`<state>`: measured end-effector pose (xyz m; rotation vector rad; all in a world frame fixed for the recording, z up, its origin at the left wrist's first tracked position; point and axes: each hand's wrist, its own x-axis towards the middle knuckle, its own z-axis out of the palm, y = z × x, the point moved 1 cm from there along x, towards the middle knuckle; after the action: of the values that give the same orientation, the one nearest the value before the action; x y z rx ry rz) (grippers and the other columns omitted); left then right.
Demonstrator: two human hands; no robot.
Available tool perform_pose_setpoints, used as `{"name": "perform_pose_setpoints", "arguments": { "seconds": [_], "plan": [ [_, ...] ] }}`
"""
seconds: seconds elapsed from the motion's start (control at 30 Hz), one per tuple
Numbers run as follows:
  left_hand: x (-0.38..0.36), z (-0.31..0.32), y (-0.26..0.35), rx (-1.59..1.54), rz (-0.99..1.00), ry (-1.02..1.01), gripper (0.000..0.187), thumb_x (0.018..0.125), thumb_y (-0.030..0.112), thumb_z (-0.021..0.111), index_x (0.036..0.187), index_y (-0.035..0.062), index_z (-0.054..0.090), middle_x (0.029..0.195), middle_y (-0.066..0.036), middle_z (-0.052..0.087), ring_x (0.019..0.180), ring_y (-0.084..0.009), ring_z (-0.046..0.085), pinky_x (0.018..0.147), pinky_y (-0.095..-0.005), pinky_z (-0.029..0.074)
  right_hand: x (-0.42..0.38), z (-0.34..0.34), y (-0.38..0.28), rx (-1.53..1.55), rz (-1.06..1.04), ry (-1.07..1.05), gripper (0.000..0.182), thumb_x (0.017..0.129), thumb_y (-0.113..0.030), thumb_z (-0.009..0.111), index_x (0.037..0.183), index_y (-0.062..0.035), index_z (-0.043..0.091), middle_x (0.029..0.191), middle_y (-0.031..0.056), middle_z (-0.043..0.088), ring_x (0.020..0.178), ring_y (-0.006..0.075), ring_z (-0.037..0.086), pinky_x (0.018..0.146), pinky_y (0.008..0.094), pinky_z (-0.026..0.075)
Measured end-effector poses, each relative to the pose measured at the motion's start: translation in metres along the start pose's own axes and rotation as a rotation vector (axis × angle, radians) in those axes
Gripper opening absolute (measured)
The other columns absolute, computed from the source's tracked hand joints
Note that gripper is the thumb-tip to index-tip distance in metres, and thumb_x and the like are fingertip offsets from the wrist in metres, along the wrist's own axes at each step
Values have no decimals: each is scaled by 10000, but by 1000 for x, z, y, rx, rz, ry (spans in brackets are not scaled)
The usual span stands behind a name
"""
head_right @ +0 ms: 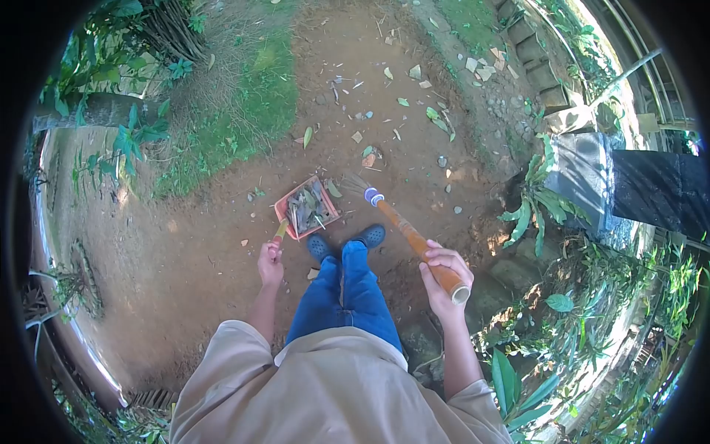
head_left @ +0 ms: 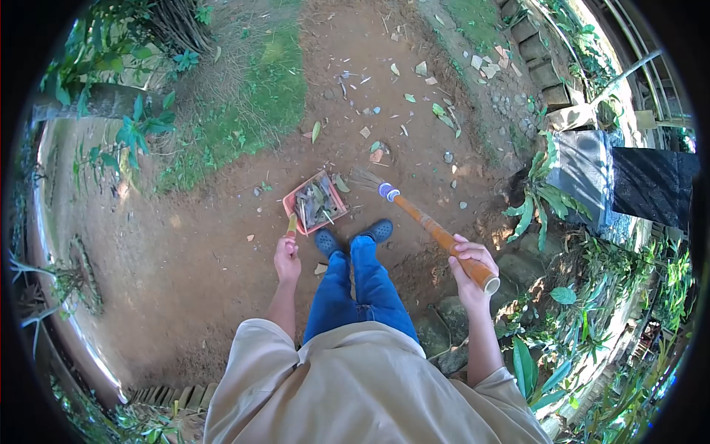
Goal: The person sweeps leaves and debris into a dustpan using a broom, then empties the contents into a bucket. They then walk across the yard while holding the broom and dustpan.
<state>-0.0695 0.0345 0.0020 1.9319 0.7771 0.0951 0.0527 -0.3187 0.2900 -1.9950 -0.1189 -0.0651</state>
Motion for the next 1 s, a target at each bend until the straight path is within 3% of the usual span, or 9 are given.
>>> {"name": "perform_pose_setpoints", "arguments": {
  "seconds": [0.27,0.4,0.67,0.8,1.0],
  "plan": [
    [7,3,-15,28,-52,38,254,833,-119,602,981,77,539,971,-87,637,865,-212,596,820,-324,484,9,19,34,-122,-70,8,217,715,139,711,808,-30,612,968,121,694,1116,293,659,950,397,520],
    [15,9,-28,-2,-56,4,276,830,-113,612,1006,84,532,1054,-94,655,941,-215,619,847,-330,487,-1,40,58,-190,-146,-114,200,726,131,711,813,-17,609,944,127,687,1090,313,666,966,420,517],
    [16,15,-21,67,-79,18,322,823,-106,632,1063,88,542,1178,-101,657,1042,-229,630,908,-351,492,-10,46,37,-6,-88,-355,189,734,119,722,812,-20,622,928,110,688,1066,305,676,950,417,524],
    [16,14,-33,-44,-63,32,310,819,-106,640,1051,83,560,1140,-101,662,1026,-230,634,909,-345,490,4,19,14,124,7,-292,242,708,148,729,814,-33,608,934,107,686,1071,336,671,940,439,531],
    [10,6,-22,-66,-73,73,275,815,-111,644,1010,68,571,1064,-91,672,991,-221,641,892,-334,490,16,6,-15,90,-60,-283,231,705,140,728,818,-29,618,938,113,697,1070,324,677,932,409,534]
  ]
}}
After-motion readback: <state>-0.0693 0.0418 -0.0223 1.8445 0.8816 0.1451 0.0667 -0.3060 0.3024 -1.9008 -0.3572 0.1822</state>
